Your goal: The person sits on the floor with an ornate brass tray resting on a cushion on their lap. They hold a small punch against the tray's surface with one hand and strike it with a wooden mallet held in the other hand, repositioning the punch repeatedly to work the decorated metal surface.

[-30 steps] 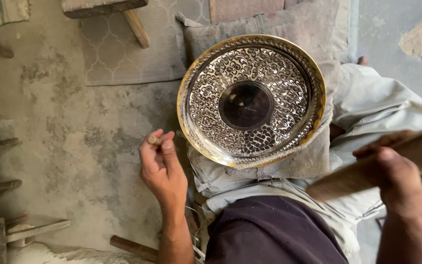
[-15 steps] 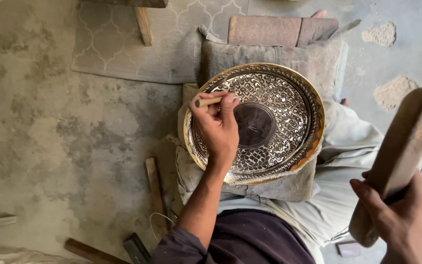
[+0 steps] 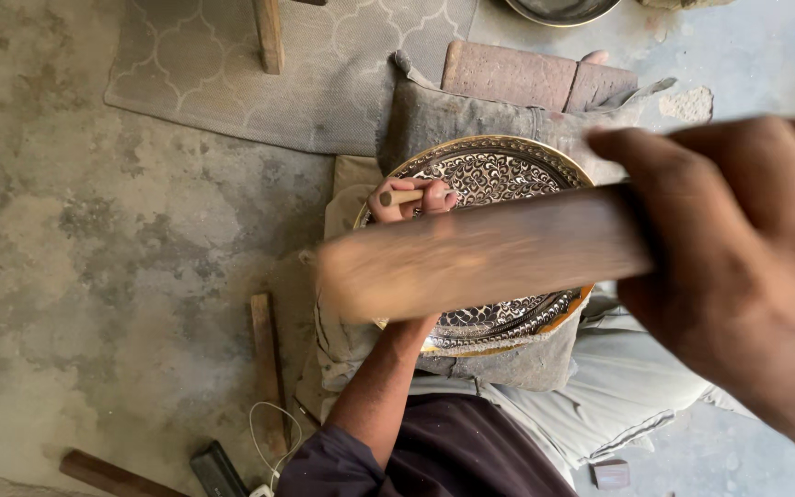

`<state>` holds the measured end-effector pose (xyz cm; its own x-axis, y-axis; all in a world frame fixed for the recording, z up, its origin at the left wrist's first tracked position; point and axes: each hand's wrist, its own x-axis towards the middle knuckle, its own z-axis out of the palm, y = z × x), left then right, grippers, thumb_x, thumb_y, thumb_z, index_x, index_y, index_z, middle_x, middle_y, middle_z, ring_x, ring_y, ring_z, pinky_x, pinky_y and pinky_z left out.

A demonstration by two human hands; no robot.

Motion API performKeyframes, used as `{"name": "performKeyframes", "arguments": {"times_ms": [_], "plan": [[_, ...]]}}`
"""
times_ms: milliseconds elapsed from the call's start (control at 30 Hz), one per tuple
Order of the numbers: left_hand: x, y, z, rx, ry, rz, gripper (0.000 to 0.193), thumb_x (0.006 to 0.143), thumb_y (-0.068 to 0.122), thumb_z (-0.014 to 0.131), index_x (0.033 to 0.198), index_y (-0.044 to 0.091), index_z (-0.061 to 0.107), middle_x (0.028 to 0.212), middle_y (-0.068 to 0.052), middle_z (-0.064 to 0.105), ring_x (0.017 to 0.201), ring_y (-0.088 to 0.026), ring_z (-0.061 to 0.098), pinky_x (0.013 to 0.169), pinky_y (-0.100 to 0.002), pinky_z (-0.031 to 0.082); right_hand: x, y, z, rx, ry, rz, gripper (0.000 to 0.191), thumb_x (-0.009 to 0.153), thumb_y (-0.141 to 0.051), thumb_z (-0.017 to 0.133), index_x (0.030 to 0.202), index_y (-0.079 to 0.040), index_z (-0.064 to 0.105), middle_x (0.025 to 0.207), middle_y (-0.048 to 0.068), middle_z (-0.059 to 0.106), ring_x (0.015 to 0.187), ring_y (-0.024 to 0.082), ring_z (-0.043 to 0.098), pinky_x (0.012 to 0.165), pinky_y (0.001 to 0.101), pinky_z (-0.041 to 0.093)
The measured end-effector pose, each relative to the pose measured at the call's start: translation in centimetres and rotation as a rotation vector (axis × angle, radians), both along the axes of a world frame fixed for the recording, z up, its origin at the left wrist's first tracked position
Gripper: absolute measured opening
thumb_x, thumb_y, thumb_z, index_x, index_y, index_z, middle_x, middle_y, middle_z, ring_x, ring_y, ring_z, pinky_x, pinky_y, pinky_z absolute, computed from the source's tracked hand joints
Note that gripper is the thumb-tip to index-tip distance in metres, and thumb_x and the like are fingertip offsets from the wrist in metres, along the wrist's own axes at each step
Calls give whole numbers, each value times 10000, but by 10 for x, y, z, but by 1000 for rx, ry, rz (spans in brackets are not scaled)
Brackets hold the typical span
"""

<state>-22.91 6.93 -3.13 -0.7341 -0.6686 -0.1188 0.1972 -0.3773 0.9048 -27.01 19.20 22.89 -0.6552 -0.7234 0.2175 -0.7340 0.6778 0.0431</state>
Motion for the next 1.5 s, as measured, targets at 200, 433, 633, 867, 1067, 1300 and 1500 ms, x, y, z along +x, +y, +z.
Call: {"name": "performKeyframes", "arguments": {"times_ms": [200,433,633,867,1067,1300,1500], "plan": [[3,-12,-27,-580,-467,-155,195,960,187,704,1094,66,631,878,-71,686,782,-170,650,702,-365,469,-18,-38,-17,544,734,202,218,920,-363,657,1098,-247,704,869,-56,591,877,128,621,868,308,457],[-1,-14,-27,-990,-83,54,238,951,48,698,1166,39,597,1115,-113,654,1065,-263,622,904,-397,510,-16,-48,-13,573,754,233,171,942,-419,682,1019,-271,646,822,-83,544,801,89,581,800,287,406],[0,-14,-9,-805,-3,24,299,910,44,694,1155,-58,558,1053,-164,613,884,-349,641,798,-467,526,-12,-45,-1,523,723,177,207,1028,-437,634,1121,-263,699,853,-65,556,787,103,551,795,309,412],[0,-19,-22,-798,-58,-37,134,922,45,633,1029,-27,598,870,-141,682,732,-329,688,667,-448,534,-7,-22,2,681,666,83,339,974,-451,592,1231,-257,699,828,-87,580,779,80,579,784,289,443],[-4,-24,-35,-1054,34,2,165,914,76,674,1013,-51,638,944,-184,678,897,-397,665,847,-518,509,-14,-18,3,729,732,146,389,976,-450,594,1318,-287,683,911,-117,619,867,73,615,845,308,448],[-5,-22,-38,-985,-22,-53,101,933,91,685,955,-8,679,889,-138,693,811,-344,694,754,-465,543,-19,-19,-5,542,641,136,346,1008,-425,703,1327,-291,688,1000,-107,632,936,106,627,888,332,451],[-5,-23,-38,-1065,-140,-88,70,909,89,659,896,26,687,857,-117,696,803,-345,689,771,-495,525,-28,-21,-21,523,480,78,365,996,-411,645,1338,-289,681,926,-79,620,806,102,598,821,295,448]]}}
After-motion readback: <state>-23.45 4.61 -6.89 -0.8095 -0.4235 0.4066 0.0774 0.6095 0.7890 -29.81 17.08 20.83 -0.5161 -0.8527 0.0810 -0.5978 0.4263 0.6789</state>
